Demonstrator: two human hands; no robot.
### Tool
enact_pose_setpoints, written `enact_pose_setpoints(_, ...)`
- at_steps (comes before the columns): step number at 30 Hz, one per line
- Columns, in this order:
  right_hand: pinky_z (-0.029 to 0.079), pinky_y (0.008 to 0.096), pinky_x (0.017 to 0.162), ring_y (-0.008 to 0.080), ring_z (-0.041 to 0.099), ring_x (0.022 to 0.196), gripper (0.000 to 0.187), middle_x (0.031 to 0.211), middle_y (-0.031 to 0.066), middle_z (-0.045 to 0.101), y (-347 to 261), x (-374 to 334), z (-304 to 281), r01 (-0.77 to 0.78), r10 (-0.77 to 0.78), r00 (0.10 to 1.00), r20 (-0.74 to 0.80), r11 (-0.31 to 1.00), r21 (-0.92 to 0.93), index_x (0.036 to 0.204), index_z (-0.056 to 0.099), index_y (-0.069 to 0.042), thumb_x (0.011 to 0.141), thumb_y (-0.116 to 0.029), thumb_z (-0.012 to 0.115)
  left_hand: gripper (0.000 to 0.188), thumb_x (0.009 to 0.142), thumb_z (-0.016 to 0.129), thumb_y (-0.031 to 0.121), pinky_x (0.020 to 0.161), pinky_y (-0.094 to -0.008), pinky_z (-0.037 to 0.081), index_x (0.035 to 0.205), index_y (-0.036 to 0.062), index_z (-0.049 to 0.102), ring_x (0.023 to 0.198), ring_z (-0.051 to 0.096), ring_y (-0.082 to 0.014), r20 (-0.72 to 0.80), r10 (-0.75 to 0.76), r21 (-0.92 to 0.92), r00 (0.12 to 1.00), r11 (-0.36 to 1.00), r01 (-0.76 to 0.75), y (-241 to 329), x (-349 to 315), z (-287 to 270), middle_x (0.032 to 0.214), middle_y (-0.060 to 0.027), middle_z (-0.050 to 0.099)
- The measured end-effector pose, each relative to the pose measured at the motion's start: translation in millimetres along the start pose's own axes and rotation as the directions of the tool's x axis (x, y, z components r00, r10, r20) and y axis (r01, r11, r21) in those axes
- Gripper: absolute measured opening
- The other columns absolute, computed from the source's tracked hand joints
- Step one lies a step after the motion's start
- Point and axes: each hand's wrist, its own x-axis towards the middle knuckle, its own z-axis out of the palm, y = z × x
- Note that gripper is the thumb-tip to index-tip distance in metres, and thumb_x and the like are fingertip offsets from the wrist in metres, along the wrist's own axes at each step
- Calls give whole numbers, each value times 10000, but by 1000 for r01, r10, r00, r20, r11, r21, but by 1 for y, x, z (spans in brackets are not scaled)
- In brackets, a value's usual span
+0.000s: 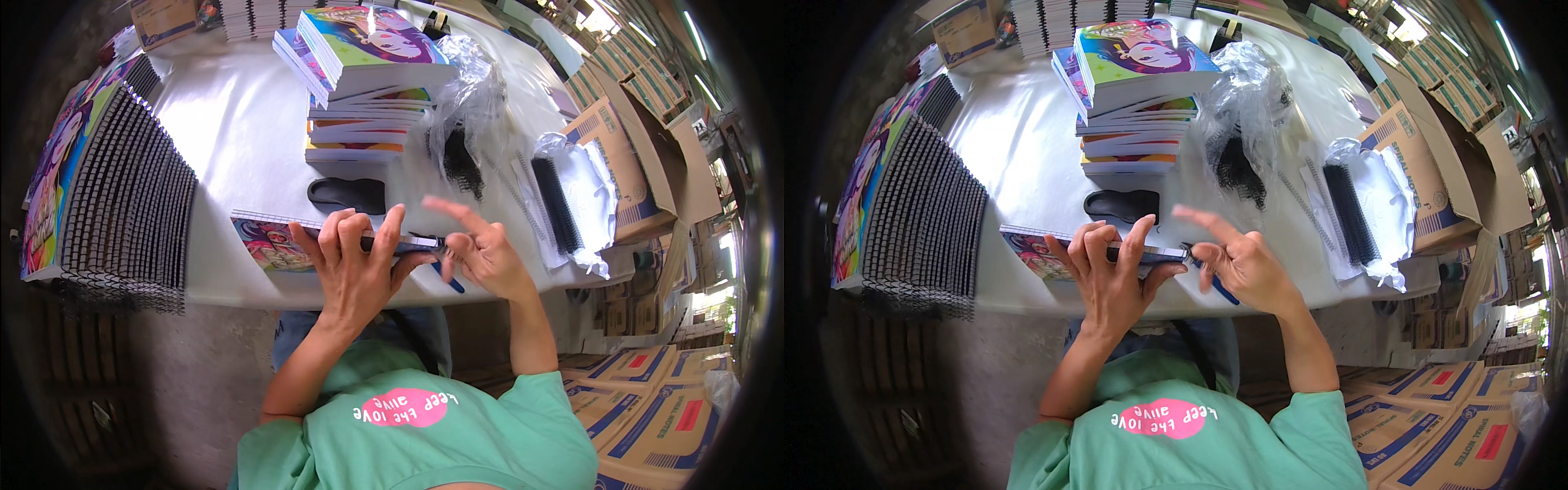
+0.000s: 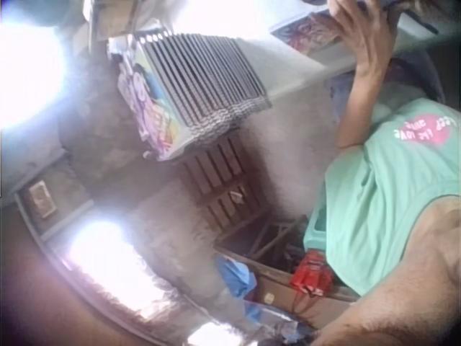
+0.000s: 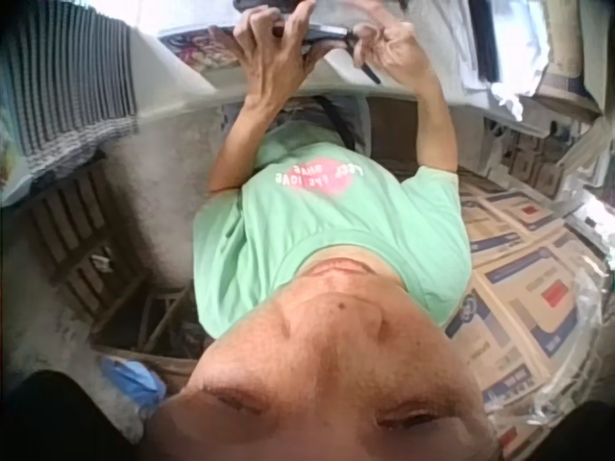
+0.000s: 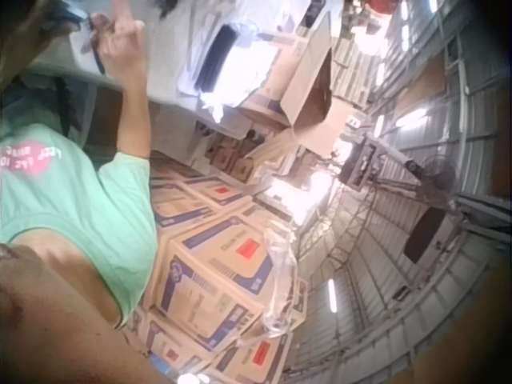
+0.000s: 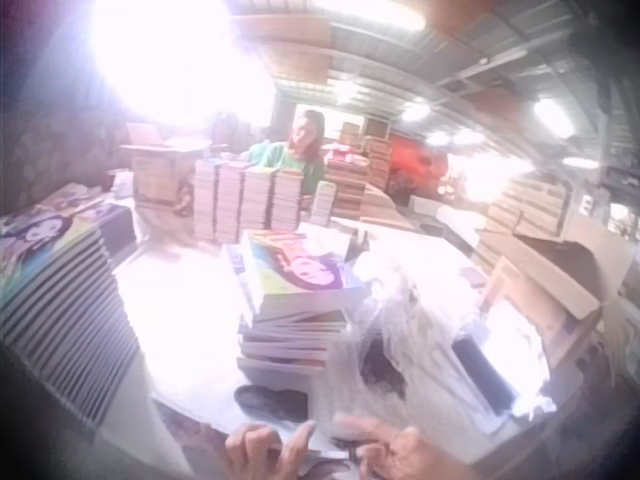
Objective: The person manually binds notebooks by threading a spiral wire through the pre-punched holes, cutting the excess wire with pliers, and then stacking the finished notebooks onto a pile.
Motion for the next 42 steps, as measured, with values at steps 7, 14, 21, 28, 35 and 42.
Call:
enact_pose_setpoints(7,469,253,556,129,576,585,330,785,82,633,4,2,-5,461,-458,882,108,796,-392,1180,579,-25,851,-36,570,570,668,643,648,1028,-630,38,948,156,573,1089,418,-307,-60,-72,-32,996,997,70,-15,0,-11,976,-75,415)
enact_pose_setpoints(14,458,340,878,222,594,1034,415,1072,159,611,5,79,-13,380,-271,873,405,899,-219,1275,501,-70,869,-130,563,549,577,743,569,1005,-613,140,812,125,521,1049,430,-326,43,-19,-187,999,982,27,-30,2,-31,942,-87,417)
enact_pose_setpoints(21,447,416,874,327,553,1013,564,1143,134,557,85,152,56,428,-569,814,115,455,-781,1264,500,-128,716,-144,634,533,530,802,508,1031,-614,114,780,123,531,1004,445,-301,42,0,-253,999,967,11,-32,0,-41,904,-68,415)
enact_pose_setpoints(28,518,425,773,311,657,855,123,918,166,674,37,85,2,408,-748,664,11,374,833,878,680,-24,800,-113,648,561,478,845,476,1043,-595,103,751,116,512,1022,451,-316,31,-61,-249,998,966,67,-32,-1,-37,892,-74,406)
enact_pose_setpoints(35,550,398,755,307,680,818,120,831,208,679,26,58,0,540,-699,714,38,584,606,762,679,31,806,-61,617,558,490,841,487,1022,-575,138,740,109,515,1042,449,-331,48,-23,-223,999,974,33,-32,6,-36,889,-77,408)
enact_pose_setpoints(42,538,274,742,203,687,781,270,853,123,702,24,69,-3,524,-526,846,82,850,49,834,716,-17,620,104,603,572,487,825,519,1010,-566,154,735,101,523,1025,462,-334,47,-65,-235,997,969,75,-31,6,-35,873,-74,399)
